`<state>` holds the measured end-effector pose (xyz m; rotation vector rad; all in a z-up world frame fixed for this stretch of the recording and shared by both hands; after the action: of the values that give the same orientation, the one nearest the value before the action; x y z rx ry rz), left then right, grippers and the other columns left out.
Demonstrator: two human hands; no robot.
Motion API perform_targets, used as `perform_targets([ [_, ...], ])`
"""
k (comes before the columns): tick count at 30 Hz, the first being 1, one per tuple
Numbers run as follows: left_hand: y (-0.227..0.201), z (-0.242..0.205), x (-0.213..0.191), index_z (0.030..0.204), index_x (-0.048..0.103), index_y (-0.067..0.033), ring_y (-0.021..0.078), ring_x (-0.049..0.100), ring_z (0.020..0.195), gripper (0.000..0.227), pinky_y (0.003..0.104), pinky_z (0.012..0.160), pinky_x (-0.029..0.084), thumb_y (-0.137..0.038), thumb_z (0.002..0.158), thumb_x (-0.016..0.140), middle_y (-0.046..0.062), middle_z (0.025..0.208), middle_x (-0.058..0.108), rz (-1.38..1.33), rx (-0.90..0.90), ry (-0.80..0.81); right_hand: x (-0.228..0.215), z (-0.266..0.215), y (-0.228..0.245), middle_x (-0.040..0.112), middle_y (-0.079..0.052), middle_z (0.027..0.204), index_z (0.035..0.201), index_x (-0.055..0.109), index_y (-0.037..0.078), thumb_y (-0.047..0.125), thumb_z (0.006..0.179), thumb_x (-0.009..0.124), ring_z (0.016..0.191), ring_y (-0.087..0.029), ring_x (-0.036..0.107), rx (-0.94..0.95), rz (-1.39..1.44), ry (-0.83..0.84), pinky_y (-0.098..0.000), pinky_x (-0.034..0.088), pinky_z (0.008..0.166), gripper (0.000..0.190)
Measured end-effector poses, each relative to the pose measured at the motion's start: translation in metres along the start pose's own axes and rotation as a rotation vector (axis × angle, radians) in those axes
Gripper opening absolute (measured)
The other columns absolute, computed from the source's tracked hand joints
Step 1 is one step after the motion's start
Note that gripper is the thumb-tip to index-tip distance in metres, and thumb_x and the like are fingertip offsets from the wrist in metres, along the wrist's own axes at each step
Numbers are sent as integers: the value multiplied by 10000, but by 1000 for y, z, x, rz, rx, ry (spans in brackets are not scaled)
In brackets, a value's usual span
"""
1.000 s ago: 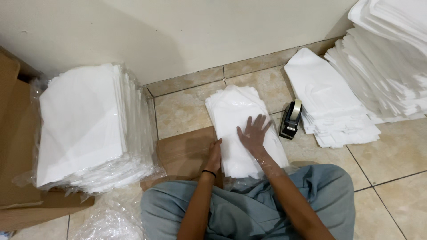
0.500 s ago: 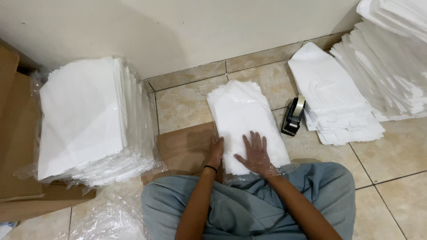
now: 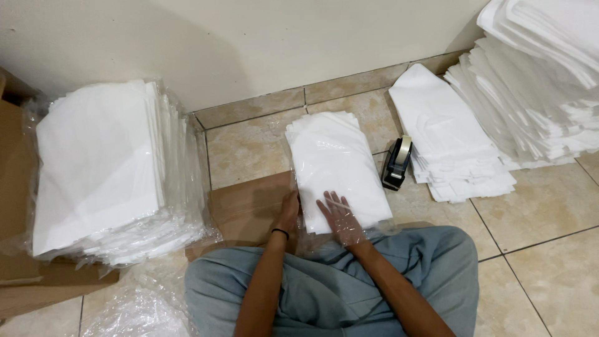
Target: The person sits on the floor and wraps a stack of white plastic bags in clear plastic wrap, securing it with a tape dispenser. They then place the wrapped stack aside and begin folding individual white plastic bags from a larger pile, stacking them neatly.
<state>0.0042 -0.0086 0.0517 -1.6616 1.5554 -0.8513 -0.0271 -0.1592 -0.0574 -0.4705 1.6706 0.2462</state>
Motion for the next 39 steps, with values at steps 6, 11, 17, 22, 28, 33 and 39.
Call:
perform_targets([
  [6,71,86,-9,1295,661,-73,316,605,1210,570,447,997,497,-514,968,506,146,1267,668,183,70,-213,-43,-12,9,-28,-130,1672,1606,-32,251,175,935,554,1528,-332,0,203,104,260,-589,12,1206,894],
  [11,63,86,-15,1297,649,-56,315,619,1179,554,443,973,505,-476,956,529,157,1240,670,259,60,-205,-57,-18,10,-31,-152,1668,1607,-47,254,298,940,591,1528,-343,6,217,47,194,-612,32,1196,924],
  [17,38,43,-22,1515,285,-126,337,540,1277,751,485,1021,457,-500,916,541,184,1386,518,269,54,-232,-42,-14,1,-67,-201,1655,1601,-26,190,681,735,726,1526,-365,-22,259,137,138,-585,-24,1203,1248],
  [22,22,2,-22,1200,530,24,417,513,1061,376,498,938,393,-53,841,611,204,1049,531,500,897,-475,-49,-57,-10,-152,-224,1641,1595,-56,126,644,722,783,1523,-361,-106,258,250,233,-499,-60,1231,1318],
  [28,17,-65,18,1035,698,-79,228,613,855,295,393,762,505,-344,928,623,123,846,670,464,419,470,-116,-115,-45,628,-220,1313,1372,582,44,290,821,773,1248,-391,551,20,1127,434,-518,445,1018,633],
  [33,64,-25,21,1007,531,-122,321,494,1099,317,483,881,441,-362,842,657,118,1076,509,1415,642,190,-66,-83,-104,648,-2,764,1092,690,199,321,859,786,722,-142,554,428,1166,-300,-284,465,626,280],
  [39,126,34,17,1033,694,-124,290,639,936,241,453,786,508,-190,807,749,98,910,648,1610,801,163,-35,-78,-93,594,5,824,835,629,198,285,700,839,914,-246,566,284,625,-75,-404,449,789,265],
])
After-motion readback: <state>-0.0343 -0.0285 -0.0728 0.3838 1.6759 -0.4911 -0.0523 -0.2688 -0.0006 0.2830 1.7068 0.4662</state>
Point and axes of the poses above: each hand's wrist, its own z-axis towards the middle knuckle, its own x-axis out of the palm, y = z × x, the point moved 3 cm from there along z, towards the middle knuckle
